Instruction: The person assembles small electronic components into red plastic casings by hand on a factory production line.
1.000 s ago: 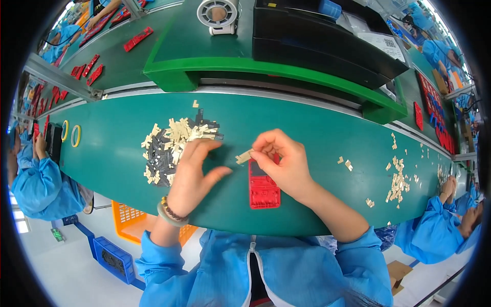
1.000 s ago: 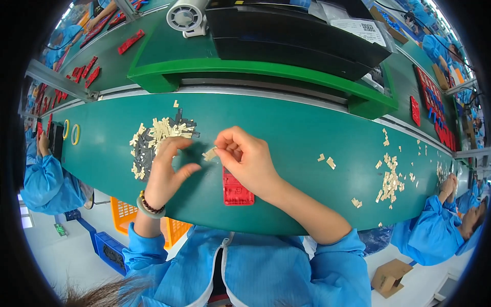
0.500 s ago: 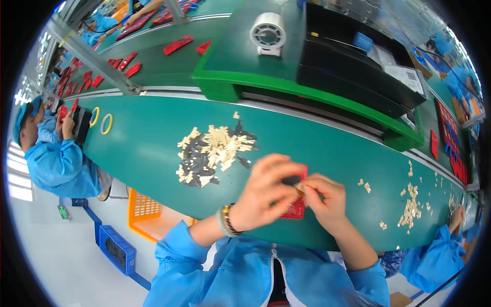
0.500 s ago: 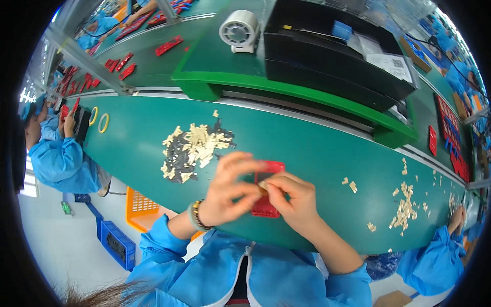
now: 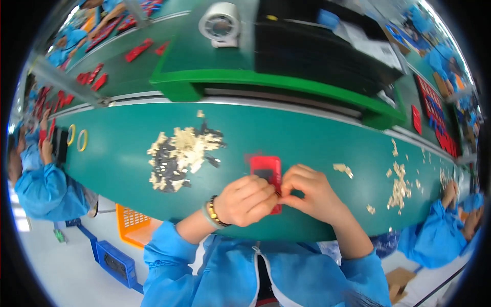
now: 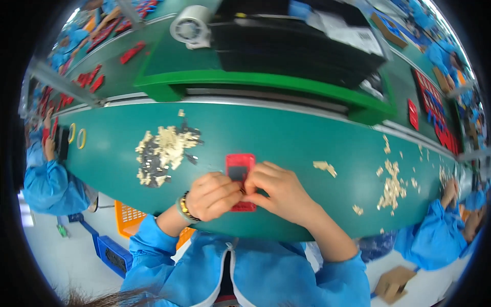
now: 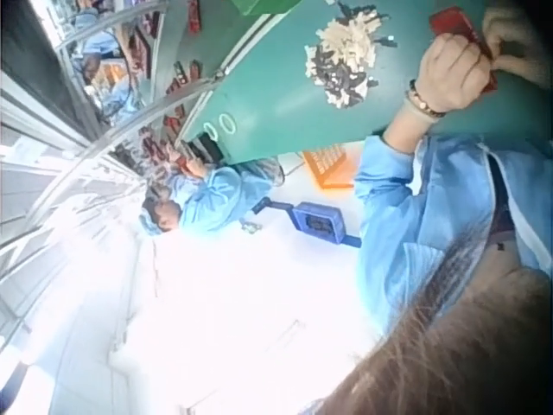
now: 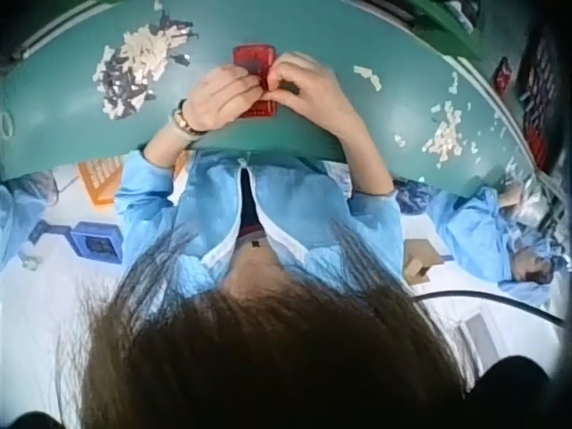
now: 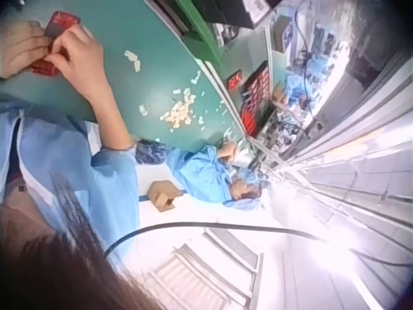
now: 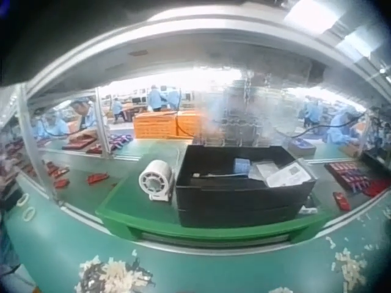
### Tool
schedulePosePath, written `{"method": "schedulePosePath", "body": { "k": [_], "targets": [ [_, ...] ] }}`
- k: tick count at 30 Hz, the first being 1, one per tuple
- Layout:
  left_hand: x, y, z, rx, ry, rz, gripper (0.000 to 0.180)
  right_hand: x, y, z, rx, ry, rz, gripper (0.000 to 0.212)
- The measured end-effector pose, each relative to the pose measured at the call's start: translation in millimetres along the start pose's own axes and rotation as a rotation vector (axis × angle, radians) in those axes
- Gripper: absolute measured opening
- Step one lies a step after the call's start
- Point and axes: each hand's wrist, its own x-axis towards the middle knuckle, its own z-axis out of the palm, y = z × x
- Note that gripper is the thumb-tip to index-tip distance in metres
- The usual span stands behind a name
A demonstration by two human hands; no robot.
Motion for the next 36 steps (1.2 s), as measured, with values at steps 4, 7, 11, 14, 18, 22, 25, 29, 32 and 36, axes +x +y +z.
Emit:
{"method": "schedulePosePath", "body": {
  "k": [4, 7, 11, 14, 18, 22, 25, 29, 32, 36],
  "targets": [
    [-5.1, 0.1, 3.3, 0.010, 0.028, -0.002, 0.023, 0.2, -4.0, 10.3, -0.134, 0.057, -0.013, 0.022],
    [-6.3, 2.6, -2.7, 0.055, -0.035, -0.148, 0.024, -18.3, -2.0, 6.4, -0.217, 0.000, -0.032, 0.021],
    [-4.4, 3.2, -5.0, -0.105, -0.200, -0.427, 0.029, -26.7, 10.6, 11.4, -0.368, 0.098, 0.197, 0.019],
    [0.6, 14.9, 3.9, -0.224, -0.247, -0.446, 0.034, -14.5, -8.9, 23.2, -0.523, 0.240, 0.065, 0.019],
    [-1.0, 14.7, 1.2, -0.344, -0.110, -0.783, 0.034, 10.6, -7.8, 29.2, -0.686, 0.300, -0.171, 0.019],
    [-21.4, -3.1, -8.4, -0.071, -0.255, -0.553, 0.041, 26.3, 20.9, 27.1, -0.322, 0.394, 0.054, 0.011],
    [-37.0, 21.9, 8.1, 0.021, -0.425, -0.483, 0.040, 15.2, 46.5, 37.3, 0.229, 0.423, 0.445, 0.007],
    [-33.5, 33.8, 18.1, 0.171, -0.460, -0.463, 0.038, 11.7, 53.5, 49.3, 0.498, 0.378, 0.590, 0.010],
    [-31.6, 33.5, 20.5, 0.158, -0.444, -0.464, 0.038, 11.7, 58.3, 54.4, 0.441, 0.377, 0.549, 0.010],
    [-32.7, 34.9, 20.2, 0.152, -0.446, -0.522, 0.045, 18.2, 57.6, 55.2, 0.354, 0.371, 0.538, 0.011]
  ]
}}
